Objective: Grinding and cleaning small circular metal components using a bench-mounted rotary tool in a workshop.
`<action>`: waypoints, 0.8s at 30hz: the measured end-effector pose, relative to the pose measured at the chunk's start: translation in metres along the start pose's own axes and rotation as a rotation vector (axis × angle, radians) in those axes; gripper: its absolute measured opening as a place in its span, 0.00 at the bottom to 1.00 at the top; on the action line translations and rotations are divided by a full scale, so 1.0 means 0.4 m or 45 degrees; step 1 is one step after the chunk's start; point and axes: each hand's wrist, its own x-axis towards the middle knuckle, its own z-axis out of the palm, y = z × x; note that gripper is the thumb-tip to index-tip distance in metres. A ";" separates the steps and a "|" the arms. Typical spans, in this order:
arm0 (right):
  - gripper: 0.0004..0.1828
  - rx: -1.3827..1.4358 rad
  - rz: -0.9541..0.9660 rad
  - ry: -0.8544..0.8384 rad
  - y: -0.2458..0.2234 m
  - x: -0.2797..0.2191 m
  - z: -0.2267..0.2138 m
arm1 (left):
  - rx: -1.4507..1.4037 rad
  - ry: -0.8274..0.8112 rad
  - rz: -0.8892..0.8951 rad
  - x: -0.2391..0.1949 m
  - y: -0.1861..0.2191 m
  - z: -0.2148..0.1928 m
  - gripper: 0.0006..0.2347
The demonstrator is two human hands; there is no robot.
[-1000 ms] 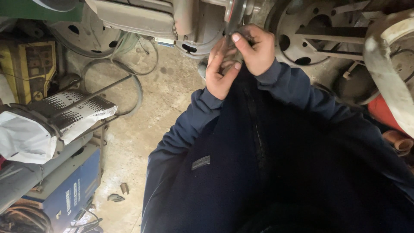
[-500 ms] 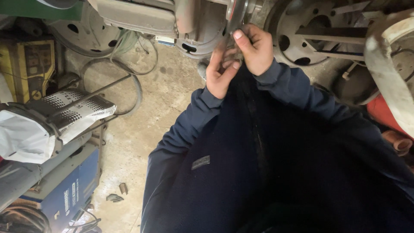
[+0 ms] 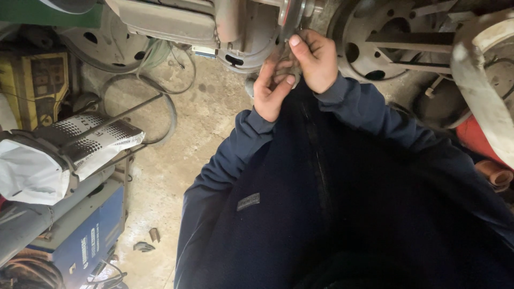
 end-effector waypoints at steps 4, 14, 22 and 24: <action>0.18 0.007 0.078 -0.006 -0.001 0.000 0.000 | -0.086 0.029 -0.011 -0.002 -0.027 -0.015 0.30; 0.19 0.151 0.166 -0.002 0.020 0.001 0.006 | -0.034 0.025 0.091 0.023 0.008 -0.001 0.26; 0.15 0.430 0.173 -0.061 0.087 -0.008 0.008 | -0.163 -0.028 0.084 0.021 0.020 0.001 0.25; 0.12 0.647 0.256 -0.044 0.091 -0.003 0.021 | -0.110 -0.005 0.114 0.013 0.020 -0.001 0.25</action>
